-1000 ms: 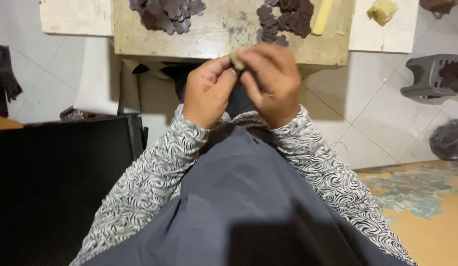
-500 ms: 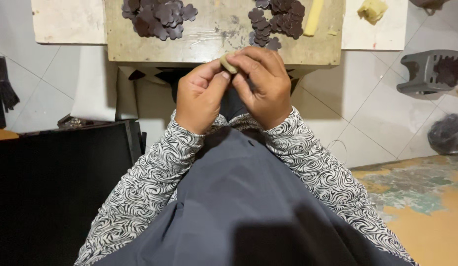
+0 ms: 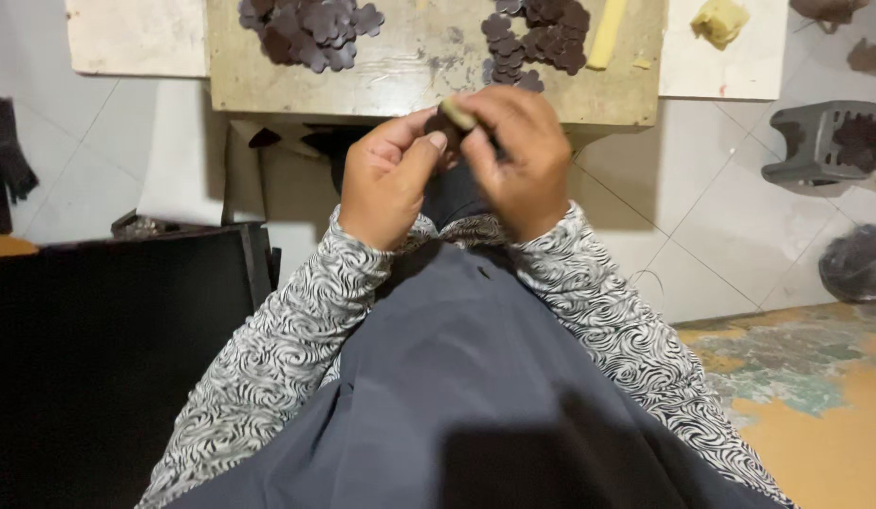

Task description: The person sits at a table and repeatedly picks up small dark leather pieces, rubbing each one with a small yellow block to smooth the edges. The person places the treated pieces back on the table and continues the process with additional pieces.

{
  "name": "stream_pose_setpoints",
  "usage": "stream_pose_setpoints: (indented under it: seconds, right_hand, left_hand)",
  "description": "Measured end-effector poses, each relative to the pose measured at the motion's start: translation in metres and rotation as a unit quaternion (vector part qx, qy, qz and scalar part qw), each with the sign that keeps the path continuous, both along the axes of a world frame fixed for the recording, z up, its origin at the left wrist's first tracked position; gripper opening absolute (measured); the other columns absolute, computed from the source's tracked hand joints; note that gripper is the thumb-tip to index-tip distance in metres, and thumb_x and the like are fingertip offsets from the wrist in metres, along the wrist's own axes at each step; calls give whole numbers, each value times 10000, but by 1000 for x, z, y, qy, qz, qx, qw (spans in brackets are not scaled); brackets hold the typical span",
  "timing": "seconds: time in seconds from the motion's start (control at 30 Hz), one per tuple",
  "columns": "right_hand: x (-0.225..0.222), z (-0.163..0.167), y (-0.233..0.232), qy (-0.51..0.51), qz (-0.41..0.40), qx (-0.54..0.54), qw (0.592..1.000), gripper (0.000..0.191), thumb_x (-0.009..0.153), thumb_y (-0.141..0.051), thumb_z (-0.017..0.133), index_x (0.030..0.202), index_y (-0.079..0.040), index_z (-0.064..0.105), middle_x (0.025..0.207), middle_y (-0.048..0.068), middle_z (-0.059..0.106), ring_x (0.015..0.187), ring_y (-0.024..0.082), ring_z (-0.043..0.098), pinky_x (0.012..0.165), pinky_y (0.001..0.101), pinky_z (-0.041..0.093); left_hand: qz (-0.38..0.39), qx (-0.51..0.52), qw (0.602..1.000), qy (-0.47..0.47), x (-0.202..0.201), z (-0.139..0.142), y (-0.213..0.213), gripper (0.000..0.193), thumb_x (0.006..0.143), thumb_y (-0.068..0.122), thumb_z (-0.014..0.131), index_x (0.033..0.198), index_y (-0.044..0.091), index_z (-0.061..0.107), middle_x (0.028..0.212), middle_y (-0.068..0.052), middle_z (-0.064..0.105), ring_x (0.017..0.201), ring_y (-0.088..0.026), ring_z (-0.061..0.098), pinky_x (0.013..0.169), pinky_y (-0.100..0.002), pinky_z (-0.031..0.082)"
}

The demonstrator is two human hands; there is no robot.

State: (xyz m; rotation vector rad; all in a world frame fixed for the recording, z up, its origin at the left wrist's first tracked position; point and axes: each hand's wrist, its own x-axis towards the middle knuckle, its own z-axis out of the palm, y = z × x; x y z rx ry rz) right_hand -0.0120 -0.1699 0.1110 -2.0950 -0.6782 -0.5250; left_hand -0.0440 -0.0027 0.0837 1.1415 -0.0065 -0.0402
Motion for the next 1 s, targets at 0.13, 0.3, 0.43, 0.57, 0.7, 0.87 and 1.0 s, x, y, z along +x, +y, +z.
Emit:
stream_pose_setpoints:
  seconds: [0.13, 0.3, 0.43, 0.57, 0.7, 0.87, 1.0]
  right_hand:
    - [0, -3, -6, 50, -27, 48, 997, 285, 986, 47, 709, 1250, -61, 720, 1211, 116, 693, 1067, 257, 721, 948, 347, 595]
    - [-9, 4, -8, 21, 11, 39, 999, 329, 953, 51, 698, 1268, -44, 695, 1263, 119, 664, 1174, 274, 679, 999, 349, 573]
    - [-4, 8, 2, -18, 25, -46, 998, 349, 888, 36, 760, 1228, -25, 712, 1231, 128, 666, 1154, 324, 649, 1028, 412, 534]
    - [-4, 11, 8, -42, 36, -67, 996, 334, 887, 23, 781, 1210, -33, 719, 1236, 119, 668, 1155, 330, 640, 1031, 425, 534]
    - [-6, 11, 11, -90, 72, -106, 988, 305, 894, -16, 823, 1182, -40, 724, 1204, 96, 679, 1136, 320, 637, 1019, 426, 533]
    - [-2, 10, 3, -94, 81, -128, 984, 274, 865, -26, 845, 1113, -59, 734, 1141, 70, 694, 1087, 289, 646, 979, 419, 531]
    - [-1, 13, -3, -65, 31, -95, 993, 275, 856, 17, 812, 1103, -79, 739, 1122, 61, 688, 1107, 284, 645, 994, 403, 539]
  left_hand:
    - [4, -49, 997, 67, 3, 1, 7, 328, 1040, 51, 552, 1331, -86, 616, 1133, -114, 743, 1010, -138, 722, 933, -291, 589]
    - [-22, -124, 987, 98, 7, 0, 7, 332, 1036, 80, 514, 1308, -81, 617, 1085, -97, 735, 934, -132, 708, 920, -303, 596]
    - [-17, -190, 973, 133, 8, -3, 6, 307, 1063, 122, 505, 1260, -70, 640, 975, -41, 697, 824, -108, 652, 843, -286, 577]
    - [-1, -186, 975, 119, 7, -11, 10, 227, 1087, 153, 515, 1079, -27, 652, 812, 7, 617, 684, -77, 542, 657, -246, 471]
    - [41, -182, 971, 149, 8, -14, 9, 179, 1071, 137, 543, 995, 9, 642, 764, 32, 570, 639, -61, 459, 559, -240, 355]
    - [31, -205, 969, 132, 10, 1, 7, 222, 1081, 155, 530, 1080, -29, 655, 822, 4, 614, 674, -74, 504, 617, -247, 418]
    - [103, -187, 933, 288, 12, 11, 11, 279, 1025, 129, 456, 1157, -59, 615, 895, -79, 712, 746, -147, 674, 712, -277, 561]
